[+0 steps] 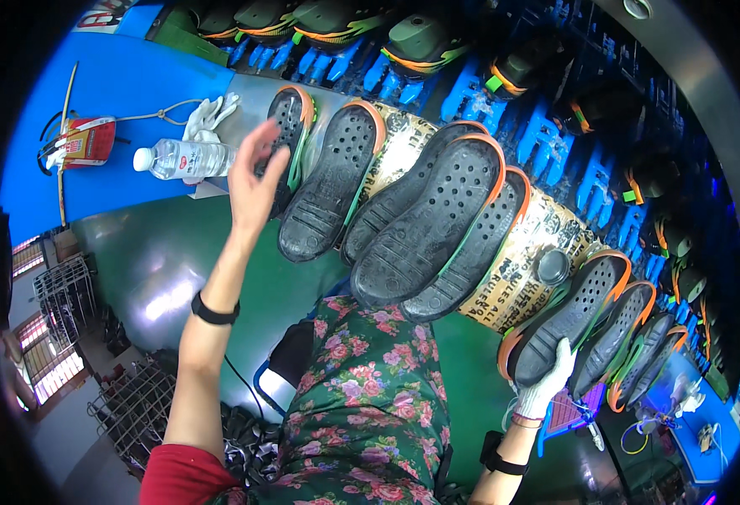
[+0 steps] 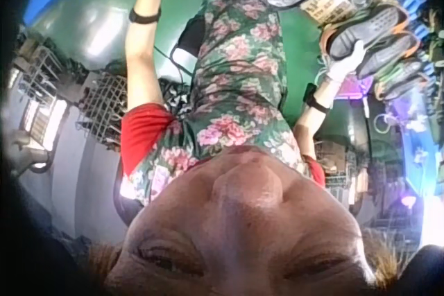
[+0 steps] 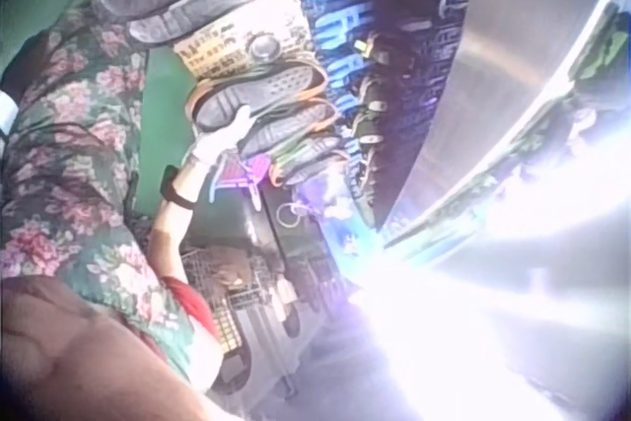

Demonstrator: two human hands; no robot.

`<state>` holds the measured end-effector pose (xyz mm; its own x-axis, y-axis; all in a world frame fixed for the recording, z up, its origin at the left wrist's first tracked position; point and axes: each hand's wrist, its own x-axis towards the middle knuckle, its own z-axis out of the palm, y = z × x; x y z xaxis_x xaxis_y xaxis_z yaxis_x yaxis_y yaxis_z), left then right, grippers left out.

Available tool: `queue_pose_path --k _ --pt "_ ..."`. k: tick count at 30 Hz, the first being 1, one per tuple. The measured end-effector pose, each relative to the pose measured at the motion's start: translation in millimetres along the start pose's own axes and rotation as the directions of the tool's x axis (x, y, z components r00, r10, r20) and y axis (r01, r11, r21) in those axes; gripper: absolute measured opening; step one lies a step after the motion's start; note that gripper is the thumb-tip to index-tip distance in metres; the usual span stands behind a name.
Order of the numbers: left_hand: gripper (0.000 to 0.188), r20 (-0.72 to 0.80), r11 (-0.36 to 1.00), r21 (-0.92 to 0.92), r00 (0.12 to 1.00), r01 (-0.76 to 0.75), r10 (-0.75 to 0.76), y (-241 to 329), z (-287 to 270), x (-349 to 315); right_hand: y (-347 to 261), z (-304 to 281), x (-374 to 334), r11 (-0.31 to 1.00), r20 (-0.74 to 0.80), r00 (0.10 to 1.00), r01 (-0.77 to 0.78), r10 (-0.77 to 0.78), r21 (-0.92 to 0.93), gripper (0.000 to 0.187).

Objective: Organize and inspect shoe soles on a conveyor belt and production line.

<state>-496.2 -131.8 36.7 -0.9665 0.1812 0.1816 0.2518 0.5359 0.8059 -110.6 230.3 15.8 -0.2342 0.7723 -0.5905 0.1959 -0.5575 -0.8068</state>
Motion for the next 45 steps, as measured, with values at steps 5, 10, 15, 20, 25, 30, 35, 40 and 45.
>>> queue_pose_path --k 5,10,15,20,25,30,35,40,45 --pt "0.054 0.030 0.991 0.116 0.997 0.065 -0.069 10 -6 -78 3 -3 2 1.000 0.024 1.000 -0.007 0.007 -0.007 0.033" --pt "0.062 -0.035 0.980 0.169 0.994 0.104 -0.100 4 1 -121 4 -3 0 1.000 0.010 1.000 0.012 -0.012 0.010 0.034" --pt "0.076 -0.054 0.962 0.068 0.963 0.266 -0.263 -3 19 -133 3 -1 1 0.999 0.041 0.999 -0.001 -0.001 0.048 0.036" --pt "0.061 0.042 0.771 -0.403 0.852 0.493 -0.522 -11 17 -128 4 -3 2 0.999 0.056 0.998 0.005 -0.007 0.041 0.037" --pt "0.047 0.027 0.656 -0.599 0.830 0.460 -0.557 5 10 -120 4 -6 4 0.998 0.044 0.999 -0.016 0.013 0.058 0.038" --pt "0.049 0.041 0.489 -0.756 0.777 0.435 -0.628 23 5 -119 -1 9 -6 0.999 -0.012 1.000 -0.003 0.004 0.043 0.034" --pt "0.050 -0.059 0.543 -0.768 0.806 0.340 -0.588 45 -3 -109 3 2 1 0.999 0.005 1.000 0.006 -0.006 0.041 0.034" --pt "0.049 -0.176 0.775 -0.583 0.893 0.245 -0.414 46 -10 -103 2 4 0 0.999 0.005 1.000 0.006 -0.006 0.049 0.033" --pt "0.049 -0.207 0.835 -0.503 0.908 0.221 -0.365 48 -11 -101 4 3 0 0.996 -0.008 1.000 -0.015 0.015 0.084 0.032"
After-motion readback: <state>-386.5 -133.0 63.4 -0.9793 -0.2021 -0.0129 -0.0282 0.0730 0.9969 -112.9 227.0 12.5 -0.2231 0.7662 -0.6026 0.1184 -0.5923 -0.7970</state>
